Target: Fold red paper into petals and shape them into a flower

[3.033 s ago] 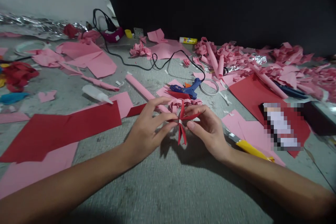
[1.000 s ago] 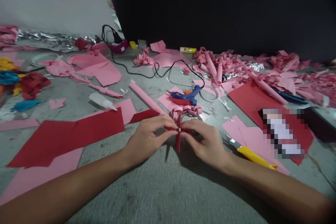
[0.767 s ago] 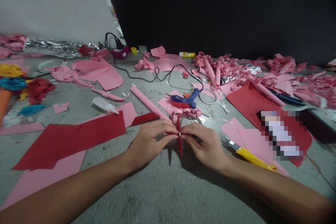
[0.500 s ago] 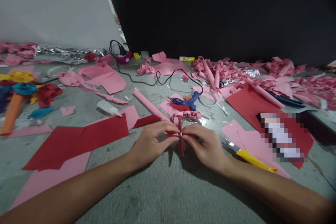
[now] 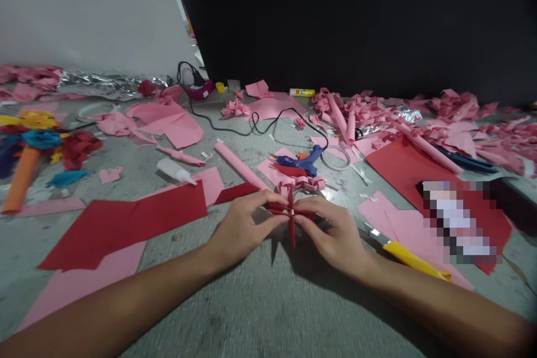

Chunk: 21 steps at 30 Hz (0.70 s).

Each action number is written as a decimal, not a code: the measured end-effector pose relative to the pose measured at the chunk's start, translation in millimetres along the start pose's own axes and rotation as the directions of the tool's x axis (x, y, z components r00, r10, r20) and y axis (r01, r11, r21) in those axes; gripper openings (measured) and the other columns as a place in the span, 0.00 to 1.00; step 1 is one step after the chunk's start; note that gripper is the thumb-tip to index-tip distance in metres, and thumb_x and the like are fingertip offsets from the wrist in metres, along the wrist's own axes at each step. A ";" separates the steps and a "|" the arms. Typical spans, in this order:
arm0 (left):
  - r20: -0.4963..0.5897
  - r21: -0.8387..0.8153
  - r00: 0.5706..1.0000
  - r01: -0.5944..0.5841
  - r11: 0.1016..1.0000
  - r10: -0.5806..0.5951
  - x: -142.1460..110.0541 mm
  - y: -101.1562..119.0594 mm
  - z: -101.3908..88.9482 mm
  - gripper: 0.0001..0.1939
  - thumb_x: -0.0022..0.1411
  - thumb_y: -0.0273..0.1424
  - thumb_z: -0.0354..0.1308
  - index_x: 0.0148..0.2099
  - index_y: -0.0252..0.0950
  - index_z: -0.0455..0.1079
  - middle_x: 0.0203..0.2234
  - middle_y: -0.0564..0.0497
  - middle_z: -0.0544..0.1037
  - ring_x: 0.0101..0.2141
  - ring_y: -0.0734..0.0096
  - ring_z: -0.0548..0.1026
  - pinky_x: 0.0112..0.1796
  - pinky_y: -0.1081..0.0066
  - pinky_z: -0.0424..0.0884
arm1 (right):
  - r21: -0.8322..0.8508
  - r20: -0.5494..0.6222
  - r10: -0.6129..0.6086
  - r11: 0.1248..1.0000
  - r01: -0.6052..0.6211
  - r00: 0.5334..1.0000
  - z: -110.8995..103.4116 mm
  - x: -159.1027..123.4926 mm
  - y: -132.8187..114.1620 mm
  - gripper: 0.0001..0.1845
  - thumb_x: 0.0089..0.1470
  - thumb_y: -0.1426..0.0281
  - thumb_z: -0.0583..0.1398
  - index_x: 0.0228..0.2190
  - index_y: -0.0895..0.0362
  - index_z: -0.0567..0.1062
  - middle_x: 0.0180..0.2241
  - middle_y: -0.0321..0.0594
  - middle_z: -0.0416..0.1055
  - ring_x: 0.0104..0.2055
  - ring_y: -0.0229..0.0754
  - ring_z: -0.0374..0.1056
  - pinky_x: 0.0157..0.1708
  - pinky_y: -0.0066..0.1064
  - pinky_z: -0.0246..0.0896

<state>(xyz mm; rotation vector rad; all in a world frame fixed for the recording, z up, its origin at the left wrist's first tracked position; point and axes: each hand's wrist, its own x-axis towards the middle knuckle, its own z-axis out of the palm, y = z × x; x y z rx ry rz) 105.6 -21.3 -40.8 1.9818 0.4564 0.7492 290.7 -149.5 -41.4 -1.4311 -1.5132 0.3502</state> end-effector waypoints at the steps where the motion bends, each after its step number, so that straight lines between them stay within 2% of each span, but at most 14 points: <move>1: -0.006 -0.007 1.000 -0.010 1.000 0.010 0.1 -0.3 0.1 0.04 0.68 0.27 0.69 0.45 0.39 0.81 0.40 0.50 0.87 0.42 0.65 0.85 0.47 0.65 0.81 | 0.010 0.008 0.014 1.000 -0.014 1.000 0.0 0.1 0.0 0.06 0.68 0.70 0.66 0.45 0.52 0.84 0.43 0.42 0.86 0.45 0.46 0.82 0.47 0.41 0.79; 3: -0.010 -0.004 0.998 -0.065 0.998 0.064 -0.4 -1.0 0.2 0.02 0.69 0.26 0.67 0.42 0.38 0.80 0.38 0.50 0.86 0.41 0.66 0.85 0.46 0.66 0.80 | 0.030 0.022 0.031 0.999 -0.032 0.999 0.0 0.6 0.0 0.06 0.67 0.67 0.67 0.45 0.52 0.84 0.44 0.42 0.86 0.45 0.47 0.82 0.48 0.41 0.79; 8: -0.029 0.037 0.985 -0.167 0.985 0.168 -4.1 -1.8 0.1 0.03 0.71 0.25 0.66 0.44 0.39 0.80 0.40 0.50 0.86 0.42 0.68 0.84 0.47 0.67 0.80 | 0.048 0.036 0.026 0.998 -0.028 0.999 0.7 0.7 0.8 0.15 0.60 0.63 0.74 0.47 0.52 0.83 0.44 0.42 0.86 0.45 0.47 0.83 0.47 0.40 0.80; 11: -0.087 0.011 0.992 -0.086 0.996 0.086 -5.7 -1.6 0.8 0.05 0.69 0.26 0.69 0.46 0.40 0.81 0.41 0.51 0.86 0.43 0.67 0.84 0.48 0.67 0.80 | 0.052 0.041 0.022 0.998 -0.025 0.999 0.1 -0.6 1.0 0.15 0.63 0.65 0.72 0.51 0.52 0.82 0.47 0.44 0.86 0.48 0.48 0.83 0.49 0.41 0.80; 15: -0.133 -0.161 0.989 0.042 0.986 -0.064 -4.7 -1.6 2.7 0.12 0.65 0.27 0.72 0.50 0.40 0.81 0.42 0.50 0.86 0.42 0.67 0.85 0.48 0.66 0.81 | 0.046 0.063 -0.003 0.999 0.000 0.998 -3.1 -3.1 1.3 0.16 0.66 0.69 0.67 0.54 0.51 0.80 0.50 0.44 0.85 0.51 0.48 0.82 0.51 0.42 0.80; 18: -0.141 -0.248 0.987 0.045 0.968 -0.082 -2.9 -2.2 3.8 0.09 0.64 0.26 0.72 0.47 0.37 0.81 0.39 0.49 0.86 0.40 0.67 0.84 0.46 0.67 0.82 | 0.043 0.073 -0.028 0.999 0.025 0.997 -4.5 -4.8 2.5 0.17 0.67 0.71 0.65 0.56 0.51 0.79 0.51 0.44 0.84 0.53 0.48 0.81 0.53 0.42 0.79; 21: -0.131 -0.238 0.990 0.019 0.971 -0.052 -2.6 -1.9 4.3 0.06 0.64 0.25 0.72 0.42 0.37 0.82 0.38 0.49 0.86 0.40 0.67 0.84 0.46 0.68 0.81 | 0.020 0.080 -0.020 1.000 0.018 0.997 -3.0 -4.7 3.4 0.19 0.66 0.74 0.64 0.57 0.50 0.78 0.52 0.44 0.84 0.53 0.48 0.80 0.53 0.42 0.78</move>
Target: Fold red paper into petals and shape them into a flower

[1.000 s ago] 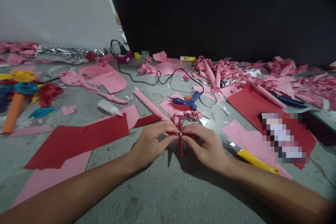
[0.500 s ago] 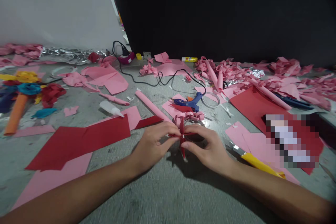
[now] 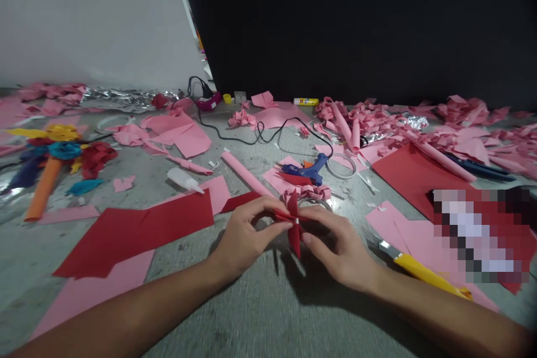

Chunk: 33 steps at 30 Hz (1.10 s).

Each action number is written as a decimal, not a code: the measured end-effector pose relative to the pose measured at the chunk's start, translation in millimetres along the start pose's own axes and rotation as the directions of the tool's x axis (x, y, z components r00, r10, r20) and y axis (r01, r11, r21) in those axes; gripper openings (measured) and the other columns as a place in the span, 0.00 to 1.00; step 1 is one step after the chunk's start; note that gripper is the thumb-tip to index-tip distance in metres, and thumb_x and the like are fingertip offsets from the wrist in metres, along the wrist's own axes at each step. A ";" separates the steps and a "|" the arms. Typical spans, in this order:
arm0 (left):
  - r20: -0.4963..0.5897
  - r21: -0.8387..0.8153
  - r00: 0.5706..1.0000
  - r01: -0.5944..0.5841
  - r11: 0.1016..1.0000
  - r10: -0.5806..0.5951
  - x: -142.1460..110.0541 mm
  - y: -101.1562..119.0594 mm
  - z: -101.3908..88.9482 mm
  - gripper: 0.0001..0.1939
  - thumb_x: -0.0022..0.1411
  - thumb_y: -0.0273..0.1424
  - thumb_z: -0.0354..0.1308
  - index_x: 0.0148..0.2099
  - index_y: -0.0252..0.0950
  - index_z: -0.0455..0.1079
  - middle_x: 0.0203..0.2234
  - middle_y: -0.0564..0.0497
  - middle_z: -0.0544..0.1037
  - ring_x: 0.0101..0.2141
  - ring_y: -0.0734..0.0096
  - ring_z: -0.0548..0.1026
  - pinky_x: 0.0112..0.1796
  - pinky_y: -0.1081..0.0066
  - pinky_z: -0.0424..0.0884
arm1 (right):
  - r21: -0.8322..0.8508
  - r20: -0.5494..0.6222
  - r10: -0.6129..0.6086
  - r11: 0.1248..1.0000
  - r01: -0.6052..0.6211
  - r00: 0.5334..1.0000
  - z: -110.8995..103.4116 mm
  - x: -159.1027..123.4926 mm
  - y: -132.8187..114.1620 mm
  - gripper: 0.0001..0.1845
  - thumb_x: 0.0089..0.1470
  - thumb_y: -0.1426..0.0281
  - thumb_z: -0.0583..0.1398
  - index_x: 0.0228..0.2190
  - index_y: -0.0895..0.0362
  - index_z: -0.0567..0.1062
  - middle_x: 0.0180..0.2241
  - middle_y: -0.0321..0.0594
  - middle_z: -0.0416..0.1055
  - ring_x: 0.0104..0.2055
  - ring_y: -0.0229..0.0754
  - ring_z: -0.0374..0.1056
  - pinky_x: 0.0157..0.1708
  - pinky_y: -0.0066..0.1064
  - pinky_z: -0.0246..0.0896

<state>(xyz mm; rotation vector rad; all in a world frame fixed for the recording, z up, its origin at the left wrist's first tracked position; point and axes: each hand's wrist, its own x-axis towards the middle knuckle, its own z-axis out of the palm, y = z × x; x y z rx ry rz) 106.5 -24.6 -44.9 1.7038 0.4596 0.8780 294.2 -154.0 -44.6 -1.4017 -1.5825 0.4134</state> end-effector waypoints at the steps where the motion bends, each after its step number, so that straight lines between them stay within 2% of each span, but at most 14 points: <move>1: 0.019 0.016 1.000 -0.019 1.000 0.018 -0.4 0.3 0.1 0.05 0.64 0.25 0.73 0.42 0.37 0.82 0.38 0.50 0.86 0.40 0.67 0.83 0.46 0.69 0.81 | -0.005 0.008 0.014 1.000 -0.014 1.000 1.0 0.7 -0.1 0.20 0.66 0.75 0.63 0.57 0.50 0.78 0.52 0.44 0.83 0.53 0.48 0.80 0.52 0.42 0.77; 4: 0.076 0.076 0.992 -0.108 0.991 0.102 -2.8 1.6 0.6 0.06 0.65 0.25 0.73 0.42 0.38 0.81 0.38 0.51 0.85 0.41 0.69 0.83 0.46 0.71 0.79 | 0.003 0.060 0.043 0.999 -0.044 0.997 4.3 3.7 -2.0 0.17 0.65 0.76 0.61 0.53 0.51 0.79 0.51 0.45 0.82 0.50 0.48 0.78 0.51 0.42 0.74; 7: 0.093 0.111 0.982 -0.175 0.978 0.165 -4.4 2.2 0.8 0.07 0.65 0.25 0.74 0.43 0.39 0.81 0.38 0.52 0.85 0.41 0.70 0.82 0.46 0.72 0.78 | 0.020 0.093 0.008 1.000 -0.010 0.996 5.6 5.9 -4.4 0.10 0.68 0.74 0.61 0.47 0.53 0.81 0.48 0.45 0.82 0.49 0.48 0.76 0.51 0.43 0.72; 12: 0.105 0.126 0.992 -0.081 0.989 0.068 -2.3 1.6 0.4 0.09 0.65 0.27 0.74 0.46 0.40 0.81 0.42 0.52 0.84 0.44 0.69 0.82 0.47 0.72 0.77 | 0.038 0.093 0.018 0.999 -0.022 0.995 3.3 4.8 -4.1 0.11 0.73 0.72 0.59 0.46 0.50 0.82 0.46 0.42 0.83 0.48 0.46 0.76 0.50 0.40 0.70; 17: 0.151 0.105 0.989 -0.004 0.994 -0.012 -1.3 0.9 -0.1 0.02 0.68 0.29 0.71 0.42 0.38 0.81 0.38 0.52 0.82 0.40 0.70 0.80 0.44 0.73 0.75 | 0.044 0.108 0.059 0.997 -0.064 0.992 3.6 3.5 -4.3 0.13 0.72 0.73 0.59 0.48 0.49 0.83 0.42 0.39 0.83 0.42 0.44 0.75 0.44 0.36 0.68; 24: 0.164 0.086 0.986 -0.032 0.996 0.018 -2.3 2.7 0.5 0.02 0.70 0.28 0.69 0.40 0.38 0.81 0.37 0.52 0.81 0.40 0.71 0.79 0.45 0.73 0.73 | 0.081 0.126 0.071 0.993 -0.082 0.989 5.0 2.8 -3.4 0.12 0.71 0.72 0.60 0.47 0.49 0.83 0.41 0.40 0.82 0.44 0.45 0.75 0.45 0.37 0.68; 30: 0.171 0.105 0.984 -0.057 0.993 0.039 -1.1 5.1 0.8 0.07 0.64 0.28 0.75 0.44 0.39 0.83 0.39 0.51 0.81 0.42 0.70 0.80 0.46 0.73 0.74 | 0.044 0.150 0.068 0.996 -0.075 0.986 5.7 2.0 -2.0 0.12 0.72 0.72 0.58 0.37 0.53 0.80 0.36 0.40 0.79 0.40 0.44 0.72 0.43 0.37 0.66; 33: 0.163 0.093 0.986 -0.054 0.994 0.039 -2.1 3.7 0.8 0.04 0.66 0.28 0.73 0.43 0.41 0.84 0.39 0.52 0.79 0.41 0.71 0.79 0.45 0.74 0.74 | 0.037 0.170 0.079 0.996 -0.086 0.982 6.6 2.8 -3.6 0.10 0.72 0.71 0.59 0.37 0.53 0.79 0.37 0.40 0.79 0.41 0.43 0.72 0.44 0.37 0.65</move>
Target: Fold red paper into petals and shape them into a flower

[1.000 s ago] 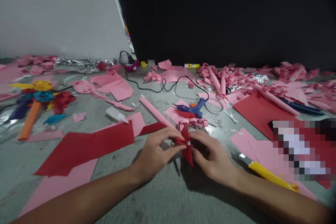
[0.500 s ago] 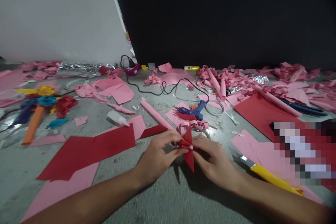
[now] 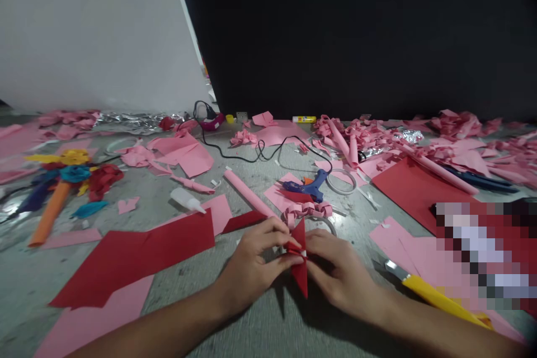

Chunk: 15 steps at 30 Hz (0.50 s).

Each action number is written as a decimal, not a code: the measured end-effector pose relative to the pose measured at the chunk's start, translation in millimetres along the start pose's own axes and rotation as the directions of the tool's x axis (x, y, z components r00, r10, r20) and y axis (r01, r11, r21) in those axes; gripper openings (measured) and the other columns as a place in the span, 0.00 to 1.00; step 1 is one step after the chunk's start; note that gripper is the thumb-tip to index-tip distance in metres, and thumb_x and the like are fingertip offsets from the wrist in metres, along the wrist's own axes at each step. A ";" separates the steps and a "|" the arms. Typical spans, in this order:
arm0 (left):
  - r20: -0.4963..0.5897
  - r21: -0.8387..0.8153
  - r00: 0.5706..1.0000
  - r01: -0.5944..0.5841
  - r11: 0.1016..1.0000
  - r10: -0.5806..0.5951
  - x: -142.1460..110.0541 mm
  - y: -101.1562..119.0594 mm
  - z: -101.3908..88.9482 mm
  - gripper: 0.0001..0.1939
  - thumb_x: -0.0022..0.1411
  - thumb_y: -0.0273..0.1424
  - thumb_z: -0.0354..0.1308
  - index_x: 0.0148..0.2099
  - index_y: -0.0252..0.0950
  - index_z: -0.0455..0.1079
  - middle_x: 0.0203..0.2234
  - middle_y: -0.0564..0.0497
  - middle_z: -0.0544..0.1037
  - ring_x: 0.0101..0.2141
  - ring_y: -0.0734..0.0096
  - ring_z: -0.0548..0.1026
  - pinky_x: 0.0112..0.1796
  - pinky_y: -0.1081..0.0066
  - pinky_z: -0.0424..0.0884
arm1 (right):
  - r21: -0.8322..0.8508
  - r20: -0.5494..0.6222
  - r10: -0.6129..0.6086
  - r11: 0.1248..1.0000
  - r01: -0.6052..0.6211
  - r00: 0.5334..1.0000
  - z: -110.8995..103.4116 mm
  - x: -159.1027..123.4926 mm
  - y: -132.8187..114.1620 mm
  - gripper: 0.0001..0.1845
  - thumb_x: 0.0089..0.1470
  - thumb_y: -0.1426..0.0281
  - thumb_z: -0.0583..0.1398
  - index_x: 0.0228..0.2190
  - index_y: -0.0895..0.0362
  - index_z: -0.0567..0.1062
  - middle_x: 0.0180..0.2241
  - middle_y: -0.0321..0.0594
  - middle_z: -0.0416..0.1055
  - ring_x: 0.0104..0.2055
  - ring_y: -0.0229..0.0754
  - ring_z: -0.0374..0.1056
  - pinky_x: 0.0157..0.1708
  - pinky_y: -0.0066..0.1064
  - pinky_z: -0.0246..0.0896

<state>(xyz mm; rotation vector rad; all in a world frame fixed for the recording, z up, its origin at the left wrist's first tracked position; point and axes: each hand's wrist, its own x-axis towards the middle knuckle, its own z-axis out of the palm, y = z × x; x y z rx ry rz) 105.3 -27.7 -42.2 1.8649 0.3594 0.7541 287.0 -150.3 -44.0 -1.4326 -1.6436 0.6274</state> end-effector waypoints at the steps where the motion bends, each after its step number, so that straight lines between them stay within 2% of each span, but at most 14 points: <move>1: -0.006 -0.004 1.000 -0.001 1.000 0.001 -0.5 -0.7 0.0 0.03 0.67 0.29 0.73 0.42 0.41 0.85 0.38 0.52 0.79 0.40 0.72 0.79 0.44 0.74 0.74 | 0.005 0.006 -0.002 1.000 0.002 1.000 0.0 0.2 -0.6 0.10 0.72 0.71 0.58 0.38 0.53 0.79 0.38 0.40 0.79 0.41 0.43 0.72 0.44 0.36 0.65; 10: -0.010 -0.022 1.000 0.015 1.000 -0.015 -2.0 -0.5 0.9 0.07 0.65 0.25 0.73 0.44 0.41 0.84 0.40 0.52 0.81 0.42 0.70 0.80 0.47 0.72 0.74 | 0.000 0.010 -0.005 1.000 0.005 1.000 -0.6 -0.7 -0.9 0.13 0.74 0.71 0.56 0.37 0.54 0.79 0.37 0.41 0.78 0.42 0.44 0.72 0.44 0.37 0.66; 15: -0.015 -0.027 1.000 0.017 0.999 -0.018 -1.4 -1.6 1.3 0.05 0.66 0.26 0.72 0.43 0.41 0.84 0.39 0.52 0.80 0.41 0.70 0.80 0.46 0.73 0.75 | 0.008 0.016 0.008 1.000 -0.008 1.000 -1.3 0.5 -5.3 0.12 0.73 0.71 0.57 0.38 0.54 0.79 0.38 0.41 0.78 0.41 0.44 0.71 0.43 0.37 0.66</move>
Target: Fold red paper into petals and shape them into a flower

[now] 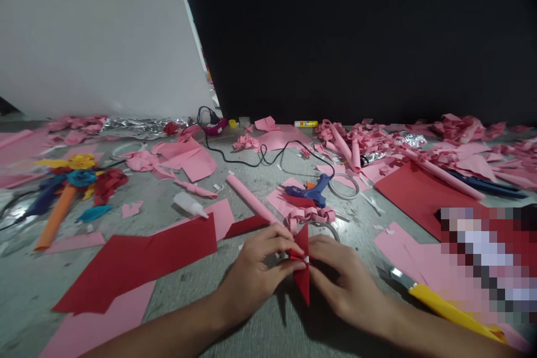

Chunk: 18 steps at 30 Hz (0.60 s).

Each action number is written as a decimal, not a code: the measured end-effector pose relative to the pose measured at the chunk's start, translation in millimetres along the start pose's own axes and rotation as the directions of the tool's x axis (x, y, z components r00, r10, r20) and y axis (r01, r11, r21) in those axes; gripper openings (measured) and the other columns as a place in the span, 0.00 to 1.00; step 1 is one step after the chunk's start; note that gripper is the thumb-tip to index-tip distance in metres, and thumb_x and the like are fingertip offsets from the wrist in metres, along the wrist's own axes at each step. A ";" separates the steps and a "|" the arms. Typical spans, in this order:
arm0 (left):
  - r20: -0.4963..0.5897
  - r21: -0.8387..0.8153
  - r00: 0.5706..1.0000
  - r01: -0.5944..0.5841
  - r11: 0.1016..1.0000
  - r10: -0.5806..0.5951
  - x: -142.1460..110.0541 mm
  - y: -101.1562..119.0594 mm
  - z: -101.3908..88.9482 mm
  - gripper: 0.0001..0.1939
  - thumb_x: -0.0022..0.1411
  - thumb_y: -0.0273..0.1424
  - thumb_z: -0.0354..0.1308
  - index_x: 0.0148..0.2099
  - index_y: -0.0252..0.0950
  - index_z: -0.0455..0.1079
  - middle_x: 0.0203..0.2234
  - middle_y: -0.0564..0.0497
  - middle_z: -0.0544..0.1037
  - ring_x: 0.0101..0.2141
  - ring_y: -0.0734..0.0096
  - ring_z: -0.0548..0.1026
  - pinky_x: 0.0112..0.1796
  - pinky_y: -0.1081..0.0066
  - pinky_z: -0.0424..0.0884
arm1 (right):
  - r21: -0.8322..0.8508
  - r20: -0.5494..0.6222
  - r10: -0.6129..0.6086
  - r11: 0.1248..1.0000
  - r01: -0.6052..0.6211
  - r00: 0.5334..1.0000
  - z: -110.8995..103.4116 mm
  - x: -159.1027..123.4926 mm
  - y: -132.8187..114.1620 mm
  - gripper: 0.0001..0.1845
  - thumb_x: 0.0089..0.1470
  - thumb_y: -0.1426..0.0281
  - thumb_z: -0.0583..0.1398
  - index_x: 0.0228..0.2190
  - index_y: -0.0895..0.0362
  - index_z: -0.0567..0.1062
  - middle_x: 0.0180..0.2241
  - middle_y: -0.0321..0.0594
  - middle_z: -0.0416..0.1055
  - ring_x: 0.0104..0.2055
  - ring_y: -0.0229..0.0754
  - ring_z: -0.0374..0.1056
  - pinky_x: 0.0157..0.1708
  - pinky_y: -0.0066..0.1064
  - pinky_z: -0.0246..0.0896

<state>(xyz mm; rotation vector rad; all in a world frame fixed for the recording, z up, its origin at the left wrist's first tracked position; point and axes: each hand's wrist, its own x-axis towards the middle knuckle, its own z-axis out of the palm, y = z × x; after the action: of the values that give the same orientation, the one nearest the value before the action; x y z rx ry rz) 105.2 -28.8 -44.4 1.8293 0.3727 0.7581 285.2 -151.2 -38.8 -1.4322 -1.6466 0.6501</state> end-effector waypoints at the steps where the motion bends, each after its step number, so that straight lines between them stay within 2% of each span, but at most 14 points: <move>1: 0.001 -0.002 1.000 0.003 1.000 -0.003 0.2 0.1 0.0 0.05 0.66 0.26 0.72 0.43 0.41 0.84 0.39 0.52 0.80 0.41 0.70 0.80 0.46 0.72 0.75 | 0.004 0.002 -0.004 1.000 0.004 1.000 -0.1 -0.3 0.0 0.12 0.73 0.71 0.56 0.37 0.54 0.79 0.38 0.41 0.78 0.41 0.44 0.71 0.42 0.37 0.67; 7: 0.009 -0.001 1.000 0.030 1.000 -0.030 0.2 2.7 -0.1 0.08 0.65 0.24 0.72 0.44 0.41 0.83 0.40 0.52 0.81 0.43 0.69 0.80 0.48 0.71 0.75 | -0.017 -0.014 0.000 1.000 -0.001 1.000 1.0 -1.2 2.6 0.12 0.73 0.72 0.56 0.37 0.54 0.78 0.37 0.41 0.78 0.40 0.44 0.71 0.42 0.37 0.67; 18: 0.000 -0.019 1.000 -0.002 1.000 0.002 0.2 1.7 0.1 0.08 0.65 0.22 0.72 0.41 0.41 0.83 0.37 0.53 0.81 0.40 0.72 0.80 0.44 0.74 0.74 | -0.024 -0.004 0.016 1.000 -0.016 1.000 1.5 -1.7 2.5 0.14 0.74 0.70 0.56 0.33 0.54 0.75 0.35 0.41 0.75 0.40 0.44 0.71 0.41 0.36 0.65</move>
<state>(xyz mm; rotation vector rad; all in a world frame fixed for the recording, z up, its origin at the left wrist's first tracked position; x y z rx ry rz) 105.3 -29.4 -42.8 1.8124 0.3631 0.7607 285.3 -152.1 -42.1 -1.4640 -1.6467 0.6388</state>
